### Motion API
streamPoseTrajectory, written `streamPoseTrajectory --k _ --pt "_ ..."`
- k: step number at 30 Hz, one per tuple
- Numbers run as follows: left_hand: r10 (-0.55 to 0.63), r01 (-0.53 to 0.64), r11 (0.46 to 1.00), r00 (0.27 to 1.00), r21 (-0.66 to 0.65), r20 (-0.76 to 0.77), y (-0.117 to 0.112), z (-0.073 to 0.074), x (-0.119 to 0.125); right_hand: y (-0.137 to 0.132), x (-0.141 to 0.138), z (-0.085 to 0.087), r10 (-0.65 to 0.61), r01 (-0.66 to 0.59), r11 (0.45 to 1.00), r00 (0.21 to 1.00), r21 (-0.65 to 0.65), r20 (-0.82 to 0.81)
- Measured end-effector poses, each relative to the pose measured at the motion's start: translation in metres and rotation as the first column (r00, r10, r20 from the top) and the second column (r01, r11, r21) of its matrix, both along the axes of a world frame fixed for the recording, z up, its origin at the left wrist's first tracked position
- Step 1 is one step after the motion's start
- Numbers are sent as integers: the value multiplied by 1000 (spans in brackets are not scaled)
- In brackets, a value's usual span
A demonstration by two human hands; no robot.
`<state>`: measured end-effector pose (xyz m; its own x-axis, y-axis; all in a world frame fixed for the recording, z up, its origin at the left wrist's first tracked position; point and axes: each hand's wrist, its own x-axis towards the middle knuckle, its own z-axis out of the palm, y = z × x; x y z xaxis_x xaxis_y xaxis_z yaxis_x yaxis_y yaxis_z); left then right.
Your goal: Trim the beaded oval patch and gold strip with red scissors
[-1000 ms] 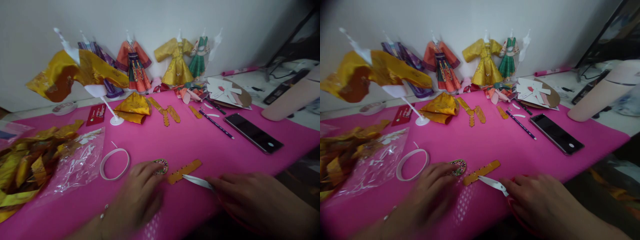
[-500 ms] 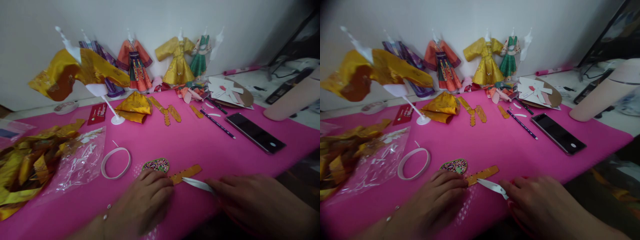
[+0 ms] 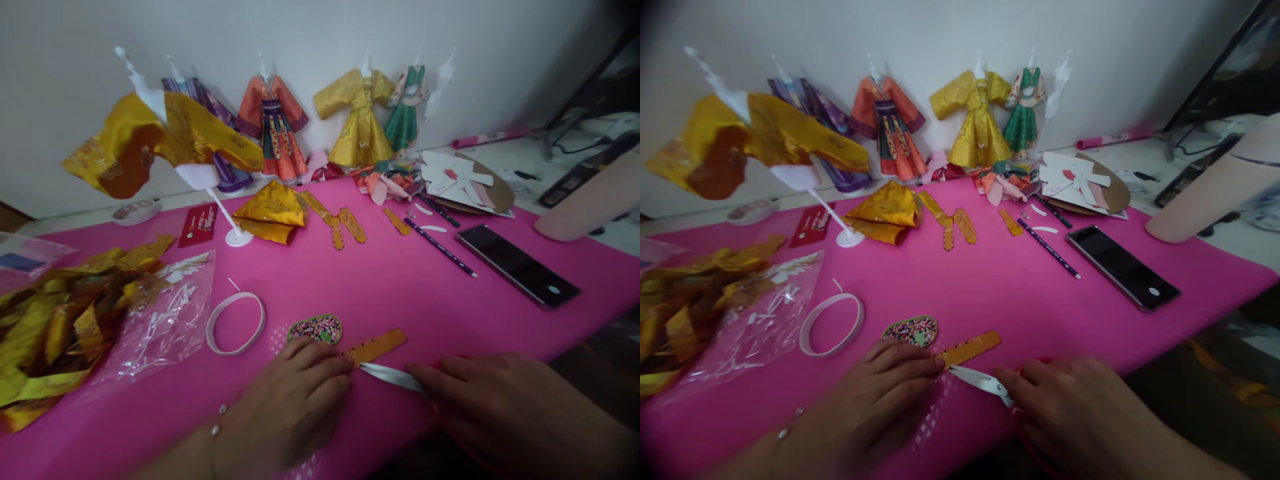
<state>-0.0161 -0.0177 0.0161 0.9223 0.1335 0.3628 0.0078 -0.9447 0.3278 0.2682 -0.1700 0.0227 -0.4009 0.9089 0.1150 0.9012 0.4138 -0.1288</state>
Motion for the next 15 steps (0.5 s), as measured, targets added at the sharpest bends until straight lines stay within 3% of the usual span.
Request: streamPoseTrajectory --k 15 --pt "1 -1 1000 1000 -26 -11 0 1 0 1 -1 -3 9 -9 999 1000 -31 6"
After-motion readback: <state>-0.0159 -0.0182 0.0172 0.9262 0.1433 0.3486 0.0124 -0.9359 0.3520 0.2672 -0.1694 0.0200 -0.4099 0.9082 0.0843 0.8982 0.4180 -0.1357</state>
